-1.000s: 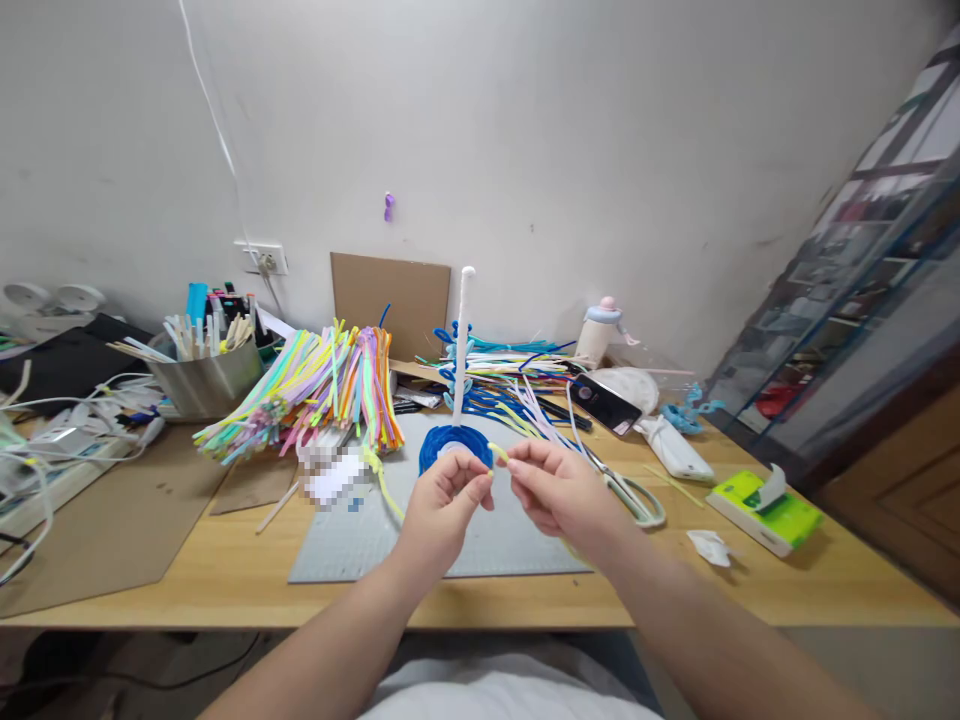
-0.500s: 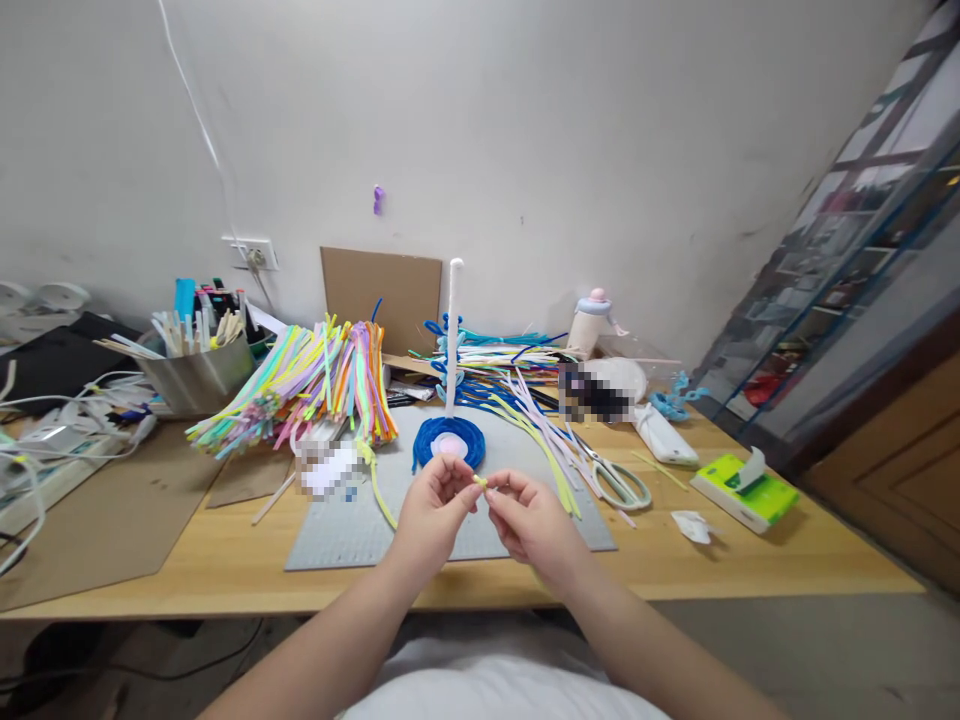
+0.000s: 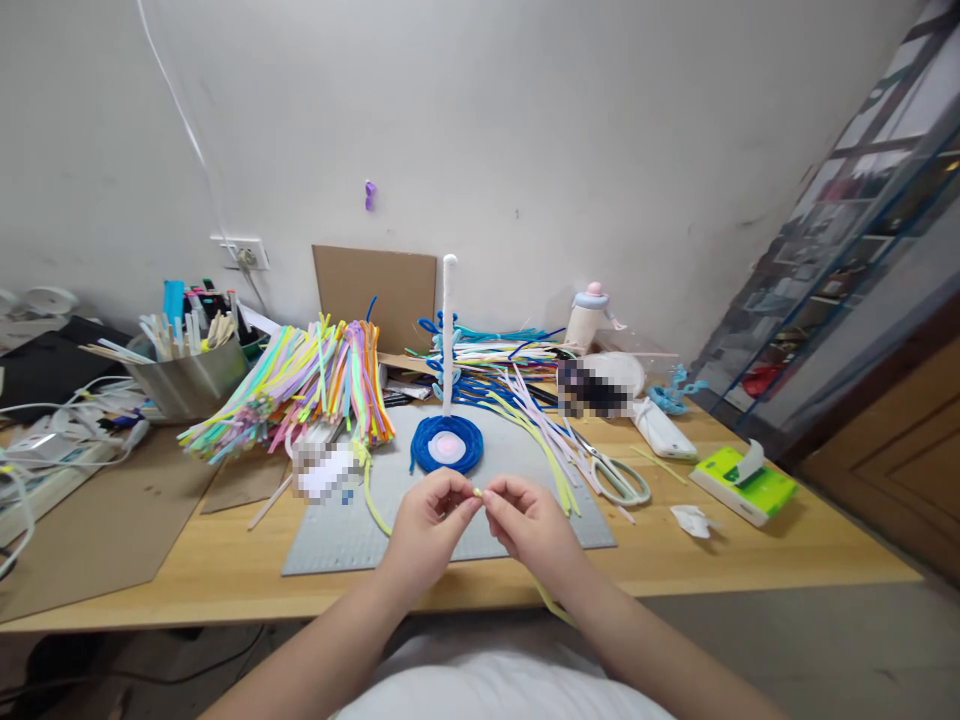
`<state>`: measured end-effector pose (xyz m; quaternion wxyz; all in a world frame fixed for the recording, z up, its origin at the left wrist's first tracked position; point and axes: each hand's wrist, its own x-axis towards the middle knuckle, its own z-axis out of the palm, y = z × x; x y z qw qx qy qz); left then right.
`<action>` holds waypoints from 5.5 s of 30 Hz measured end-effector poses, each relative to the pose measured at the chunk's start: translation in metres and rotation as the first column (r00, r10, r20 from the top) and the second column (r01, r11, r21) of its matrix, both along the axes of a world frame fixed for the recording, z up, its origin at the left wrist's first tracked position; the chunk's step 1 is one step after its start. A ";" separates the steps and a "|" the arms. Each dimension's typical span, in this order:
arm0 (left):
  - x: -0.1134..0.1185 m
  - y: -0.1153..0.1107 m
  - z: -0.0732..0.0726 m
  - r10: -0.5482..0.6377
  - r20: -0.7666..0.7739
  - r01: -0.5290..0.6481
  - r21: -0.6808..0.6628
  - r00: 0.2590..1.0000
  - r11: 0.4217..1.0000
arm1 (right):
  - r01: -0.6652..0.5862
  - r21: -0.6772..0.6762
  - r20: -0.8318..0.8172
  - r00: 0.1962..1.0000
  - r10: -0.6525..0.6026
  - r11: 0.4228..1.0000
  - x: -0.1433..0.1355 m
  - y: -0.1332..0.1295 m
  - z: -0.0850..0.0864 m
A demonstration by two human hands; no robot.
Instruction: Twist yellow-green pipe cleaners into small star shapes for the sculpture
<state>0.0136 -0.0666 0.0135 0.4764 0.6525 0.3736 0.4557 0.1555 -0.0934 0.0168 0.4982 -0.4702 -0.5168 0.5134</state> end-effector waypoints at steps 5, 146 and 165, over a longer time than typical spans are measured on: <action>-0.001 0.000 0.001 0.004 0.006 -0.004 0.005 1.000 1.000 | 0.050 0.185 0.183 0.979 -0.084 0.981 0.001 -0.003 0.002; -0.014 -0.013 0.000 0.048 -0.642 0.234 0.347 0.766 0.908 | -0.756 -0.457 -0.854 0.521 0.007 0.469 0.018 -0.016 -0.030; -0.009 -0.016 0.001 -0.049 -0.704 0.245 0.179 0.708 0.953 | -0.563 -0.583 -0.634 0.766 0.105 0.586 0.018 -0.023 -0.029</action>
